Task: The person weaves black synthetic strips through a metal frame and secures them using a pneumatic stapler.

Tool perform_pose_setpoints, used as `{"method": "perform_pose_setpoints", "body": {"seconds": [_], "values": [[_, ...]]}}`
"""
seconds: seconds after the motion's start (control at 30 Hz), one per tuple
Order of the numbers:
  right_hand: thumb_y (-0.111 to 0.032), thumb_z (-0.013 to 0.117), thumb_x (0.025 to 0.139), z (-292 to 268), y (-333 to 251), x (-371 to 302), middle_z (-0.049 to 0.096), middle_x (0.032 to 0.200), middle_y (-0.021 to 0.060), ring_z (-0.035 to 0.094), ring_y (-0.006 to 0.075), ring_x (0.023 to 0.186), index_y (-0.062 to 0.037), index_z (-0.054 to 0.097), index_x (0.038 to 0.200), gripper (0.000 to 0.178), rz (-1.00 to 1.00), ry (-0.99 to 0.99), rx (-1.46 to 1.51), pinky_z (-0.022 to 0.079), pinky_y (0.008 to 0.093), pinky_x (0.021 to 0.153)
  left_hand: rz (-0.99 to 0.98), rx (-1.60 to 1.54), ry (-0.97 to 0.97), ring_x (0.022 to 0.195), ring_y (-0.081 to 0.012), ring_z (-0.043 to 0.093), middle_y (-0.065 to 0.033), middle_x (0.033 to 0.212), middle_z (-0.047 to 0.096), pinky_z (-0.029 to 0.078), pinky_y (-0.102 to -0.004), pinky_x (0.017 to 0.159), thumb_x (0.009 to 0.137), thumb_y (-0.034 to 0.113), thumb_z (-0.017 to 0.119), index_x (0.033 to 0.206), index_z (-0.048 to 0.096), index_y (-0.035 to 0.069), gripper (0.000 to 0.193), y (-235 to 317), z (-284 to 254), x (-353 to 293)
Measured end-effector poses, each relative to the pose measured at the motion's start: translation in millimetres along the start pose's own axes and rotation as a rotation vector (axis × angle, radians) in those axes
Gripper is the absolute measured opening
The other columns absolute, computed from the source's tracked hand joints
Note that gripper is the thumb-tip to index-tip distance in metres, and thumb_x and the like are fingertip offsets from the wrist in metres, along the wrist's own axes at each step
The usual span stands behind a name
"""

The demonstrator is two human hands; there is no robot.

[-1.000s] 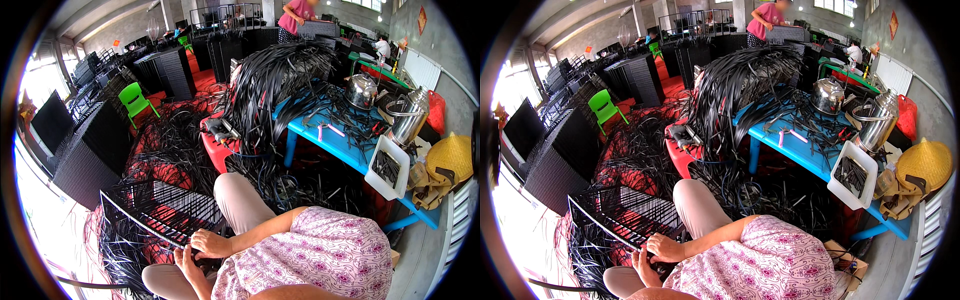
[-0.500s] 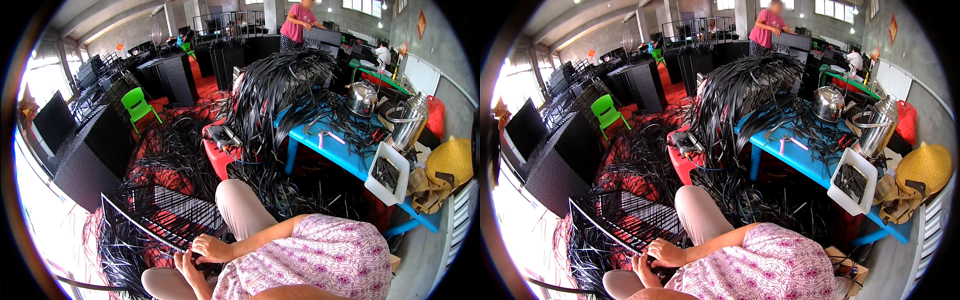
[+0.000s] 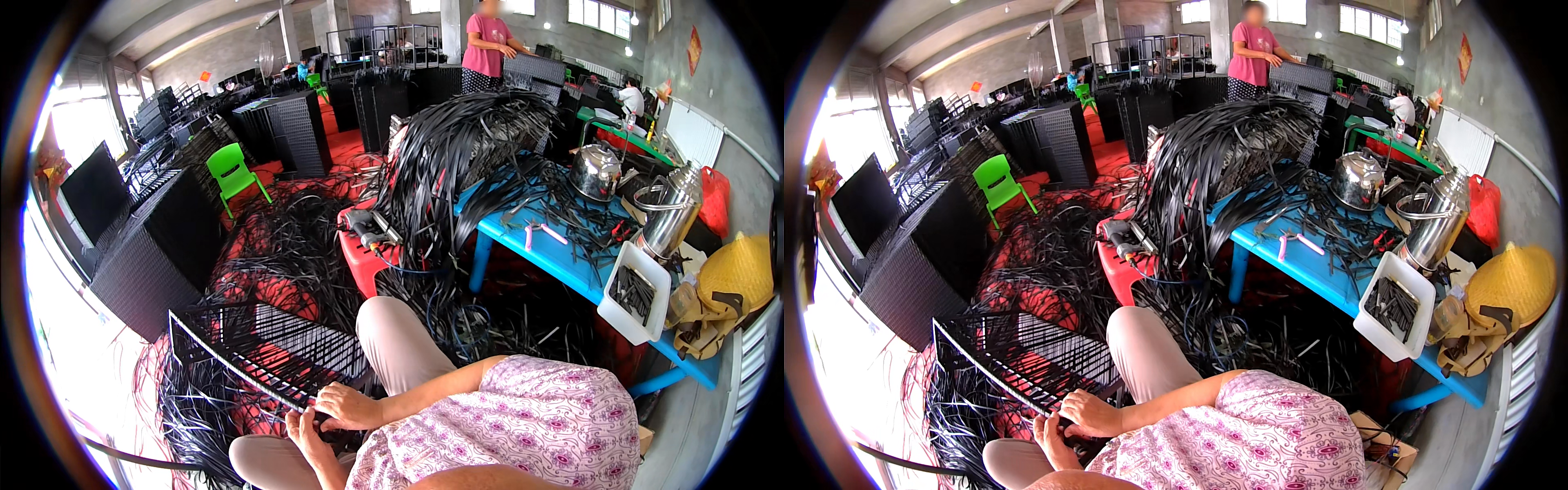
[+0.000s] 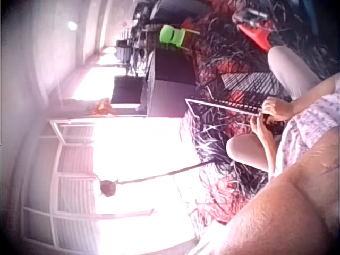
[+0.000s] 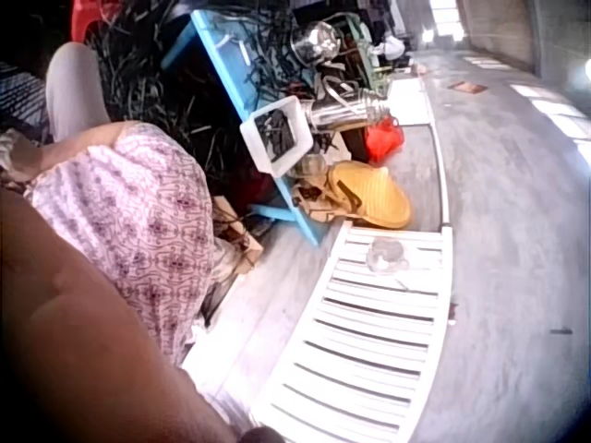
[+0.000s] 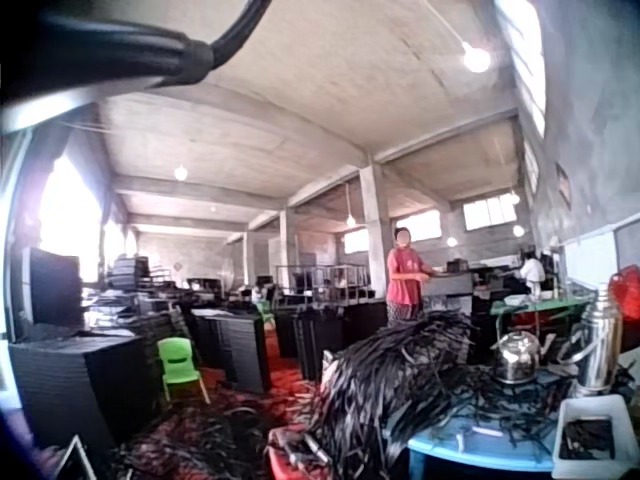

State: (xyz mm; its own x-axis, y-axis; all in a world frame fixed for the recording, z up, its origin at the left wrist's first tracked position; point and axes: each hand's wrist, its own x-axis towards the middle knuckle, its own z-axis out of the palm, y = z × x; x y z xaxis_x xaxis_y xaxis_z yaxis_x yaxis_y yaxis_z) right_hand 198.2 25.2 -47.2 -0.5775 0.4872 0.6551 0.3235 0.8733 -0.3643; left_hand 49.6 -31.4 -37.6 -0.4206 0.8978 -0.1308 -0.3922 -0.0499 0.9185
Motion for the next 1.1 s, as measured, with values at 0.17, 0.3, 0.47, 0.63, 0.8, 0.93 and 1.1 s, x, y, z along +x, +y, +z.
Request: {"method": "perform_pose_setpoints", "body": {"seconds": [0.17,0.3,0.47,0.63,0.8,0.93,1.1], "values": [[-0.045,0.073,0.086,2.0,-0.5,-1.0,0.063,0.11,0.0145,0.058,0.0302,0.107,0.0041,0.065,0.111,0.056,0.006,-0.03,0.015,0.046,0.0423,0.096,0.051,-0.009,-0.003,0.065,-0.0027,0.043,0.0056,0.08,0.057,0.037,-0.0194,0.06,0.088,0.005,0.067,0.097,0.059,0.009,0.013,3.8,2.8,-6.6],[-0.045,0.073,0.086,0.8,-0.4,0.1,0.063,0.111,0.014,0.058,0.0297,0.108,0.0038,0.065,0.112,0.055,0.02,-0.053,0.022,0.046,0.0419,0.096,0.028,-0.031,-0.01,0.065,-0.0026,0.043,0.0055,0.081,0.058,0.037,-0.0194,0.06,0.088,0.006,0.068,0.097,0.059,0.009,0.013,-0.6,-0.8,-2.4],[-0.044,0.073,0.086,-1.5,-0.4,0.9,0.063,0.11,0.0138,0.057,0.0296,0.108,0.0034,0.065,0.112,0.055,0.016,-0.055,0.011,0.046,0.0417,0.096,0.033,0.005,-0.008,0.065,-0.0028,0.043,0.0053,0.081,0.058,0.037,-0.0196,0.06,0.088,0.006,0.068,0.096,0.059,0.009,0.012,1.5,0.4,-2.9],[-0.044,0.074,0.085,0.5,1.1,1.2,0.063,0.11,0.0139,0.057,0.0298,0.108,0.0033,0.065,0.111,0.054,0.004,-0.054,-0.002,0.046,0.0416,0.096,0.036,0.006,-0.005,0.065,-0.0027,0.043,0.0052,0.081,0.058,0.037,-0.0194,0.06,0.088,0.005,0.068,0.096,0.059,0.008,0.012,1.2,-0.4,-2.1],[-0.043,0.074,0.085,1.3,1.2,1.1,0.063,0.11,0.0144,0.058,0.0304,0.108,0.004,0.065,0.11,0.054,0.004,-0.062,-0.01,0.046,0.0422,0.096,0.023,-0.034,-0.002,0.065,-0.0026,0.044,0.005,0.081,0.058,0.037,-0.0193,0.06,0.088,0.004,0.067,0.095,0.059,0.008,0.011,-2.9,-2.6,-0.3],[-0.043,0.074,0.085,0.6,3.2,1.3,0.063,0.11,0.015,0.058,0.0306,0.109,0.0044,0.064,0.11,0.054,-0.004,-0.073,0.005,0.046,0.0428,0.097,0.019,-0.028,0.001,0.065,-0.0026,0.044,0.005,0.08,0.058,0.036,-0.0193,0.06,0.089,0.004,0.067,0.094,0.059,0.008,0.011,-0.1,-0.2,-1.7],[-0.043,0.074,0.086,1.9,3.4,1.2,0.063,0.11,0.0151,0.058,0.0305,0.109,0.004,0.065,0.108,0.053,0.0,-0.064,0.014,0.046,0.0427,0.097,0.019,-0.047,-0.007,0.065,-0.0026,0.043,0.0052,0.079,0.057,0.036,-0.0191,0.059,0.089,0.003,0.066,0.094,0.059,0.008,0.01,-2.7,-2.5,1.0]]}}
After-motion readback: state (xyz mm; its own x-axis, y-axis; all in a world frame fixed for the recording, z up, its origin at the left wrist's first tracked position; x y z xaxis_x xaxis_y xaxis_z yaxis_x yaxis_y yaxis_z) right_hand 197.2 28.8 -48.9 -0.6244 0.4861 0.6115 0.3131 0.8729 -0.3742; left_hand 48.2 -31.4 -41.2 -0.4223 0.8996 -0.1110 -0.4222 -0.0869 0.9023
